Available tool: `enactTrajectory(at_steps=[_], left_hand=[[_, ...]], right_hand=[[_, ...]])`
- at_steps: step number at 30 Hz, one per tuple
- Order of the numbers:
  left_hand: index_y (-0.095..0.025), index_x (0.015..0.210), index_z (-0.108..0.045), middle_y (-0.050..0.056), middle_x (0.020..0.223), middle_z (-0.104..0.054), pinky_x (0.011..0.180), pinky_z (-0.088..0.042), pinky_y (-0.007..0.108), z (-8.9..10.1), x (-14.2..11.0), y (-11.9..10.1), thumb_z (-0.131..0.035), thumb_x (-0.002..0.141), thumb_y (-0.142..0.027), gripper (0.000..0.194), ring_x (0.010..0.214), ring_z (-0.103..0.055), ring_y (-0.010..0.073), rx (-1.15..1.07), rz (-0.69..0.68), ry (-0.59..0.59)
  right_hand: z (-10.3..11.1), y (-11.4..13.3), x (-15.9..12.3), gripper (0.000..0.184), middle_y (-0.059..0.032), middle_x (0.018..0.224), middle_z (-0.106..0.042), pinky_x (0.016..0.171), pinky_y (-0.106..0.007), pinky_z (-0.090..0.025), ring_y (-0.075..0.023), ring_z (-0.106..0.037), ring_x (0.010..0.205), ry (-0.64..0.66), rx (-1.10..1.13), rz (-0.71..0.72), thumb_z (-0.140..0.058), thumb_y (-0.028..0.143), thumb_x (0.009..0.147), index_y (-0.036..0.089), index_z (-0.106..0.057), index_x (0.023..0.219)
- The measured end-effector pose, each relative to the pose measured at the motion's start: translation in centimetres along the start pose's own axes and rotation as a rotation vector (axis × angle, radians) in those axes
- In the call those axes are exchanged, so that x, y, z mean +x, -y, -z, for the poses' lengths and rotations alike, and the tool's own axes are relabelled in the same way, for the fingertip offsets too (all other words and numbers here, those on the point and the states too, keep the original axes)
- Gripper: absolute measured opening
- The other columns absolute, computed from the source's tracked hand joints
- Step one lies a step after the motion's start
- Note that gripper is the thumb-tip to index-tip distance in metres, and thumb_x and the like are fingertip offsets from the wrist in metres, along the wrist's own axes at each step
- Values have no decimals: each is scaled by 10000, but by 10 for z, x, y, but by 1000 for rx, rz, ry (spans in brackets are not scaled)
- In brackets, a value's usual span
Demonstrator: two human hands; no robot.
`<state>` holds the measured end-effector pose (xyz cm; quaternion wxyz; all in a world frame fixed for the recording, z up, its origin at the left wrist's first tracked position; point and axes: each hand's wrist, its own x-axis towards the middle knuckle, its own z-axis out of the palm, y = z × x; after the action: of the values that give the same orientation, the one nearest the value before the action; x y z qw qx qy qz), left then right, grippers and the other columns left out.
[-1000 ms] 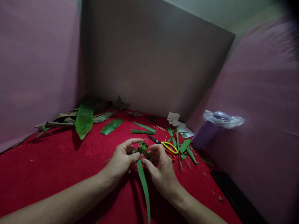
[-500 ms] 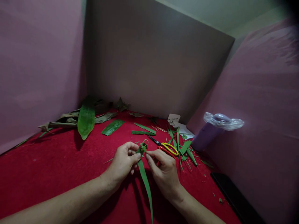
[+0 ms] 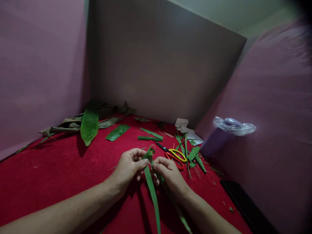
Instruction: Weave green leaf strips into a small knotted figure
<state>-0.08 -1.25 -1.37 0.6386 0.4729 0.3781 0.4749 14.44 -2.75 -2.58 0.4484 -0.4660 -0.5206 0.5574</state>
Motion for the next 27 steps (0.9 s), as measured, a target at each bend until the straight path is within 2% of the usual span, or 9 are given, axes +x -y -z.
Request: enactTrajectory(at_steps=[2, 4, 7, 9, 13, 16, 20, 24, 27], left_hand=[[-140, 767, -544, -56, 503, -526, 325, -339, 159, 0, 0, -1, -683, 617, -239, 227, 376, -436, 60, 17, -3, -4], [-141, 759, -546, -55, 498, -524, 324, -337, 159, -1, -1, -2, -678, 623, -239, 214, 374, -429, 59, 46, -5, -3], [-146, 755, -544, -67, 486, -501, 318, -333, 157, -1, -1, -3, -675, 624, -240, 208, 367, -421, 58, 61, 1, -10], [-147, 752, -546, -72, 485, -487, 318, -330, 154, -1, -1, -2, -672, 630, -244, 200, 368, -415, 55, 62, 6, -1], [-140, 759, -554, -62, 519, -497, 330, -340, 153, -1, -1, 0, -666, 651, -260, 196, 394, -423, 53, 87, 9, 58], [-136, 766, -561, -56, 526, -504, 333, -347, 159, -1, -1, 3, -661, 663, -276, 200, 396, -420, 54, 113, 8, 106], [-141, 762, -561, -71, 485, -480, 321, -343, 157, -1, 0, 4, -661, 659, -273, 195, 380, -410, 55, 126, 13, 109], [-141, 746, -555, -88, 443, -459, 298, -315, 150, -3, 1, 5, -648, 648, -258, 179, 335, -374, 44, 158, 17, 98], [-141, 740, -557, -93, 432, -454, 292, -294, 146, -5, 1, 6, -622, 654, -253, 156, 311, -355, 36, 196, 17, 98]], right_hand=[[-1, 0, -2, 165, 40, 548, -563, 423, -177, -396, -77, -496, 439, 21, -56, 51, -572, 314, 763, 166, -540, 697], [-2, 0, -4, 124, 7, 724, -619, 567, -217, -468, -110, -583, 614, 1, -109, 171, -552, 293, 798, 178, -575, 837], [0, 2, -6, 177, -28, 918, -621, 761, -280, -469, -155, -595, 851, -141, -221, 371, -533, 251, 827, 210, -550, 999], [3, 4, -7, 192, -33, 932, -601, 765, -291, -460, -159, -579, 850, -213, -351, 504, -544, 205, 818, 224, -544, 1009], [8, 10, -9, 208, -35, 904, -527, 730, -290, -447, -155, -532, 808, -221, -638, 725, -530, 136, 811, 246, -597, 975], [11, 11, -9, 179, -39, 876, -490, 720, -292, -440, -159, -518, 813, -247, -787, 770, -516, 147, 832, 247, -621, 938], [13, 13, -7, 156, -61, 906, -494, 707, -302, -436, -165, -511, 810, -277, -900, 805, -485, 160, 851, 216, -616, 916], [17, 20, -9, 156, -76, 963, -483, 749, -335, -432, -185, -499, 871, -213, -963, 798, -447, 139, 853, 195, -592, 867], [19, 27, -12, 118, -86, 1067, -462, 853, -374, -401, -214, -460, 1016, -129, -973, 778, -458, 130, 839, 186, -561, 822]])
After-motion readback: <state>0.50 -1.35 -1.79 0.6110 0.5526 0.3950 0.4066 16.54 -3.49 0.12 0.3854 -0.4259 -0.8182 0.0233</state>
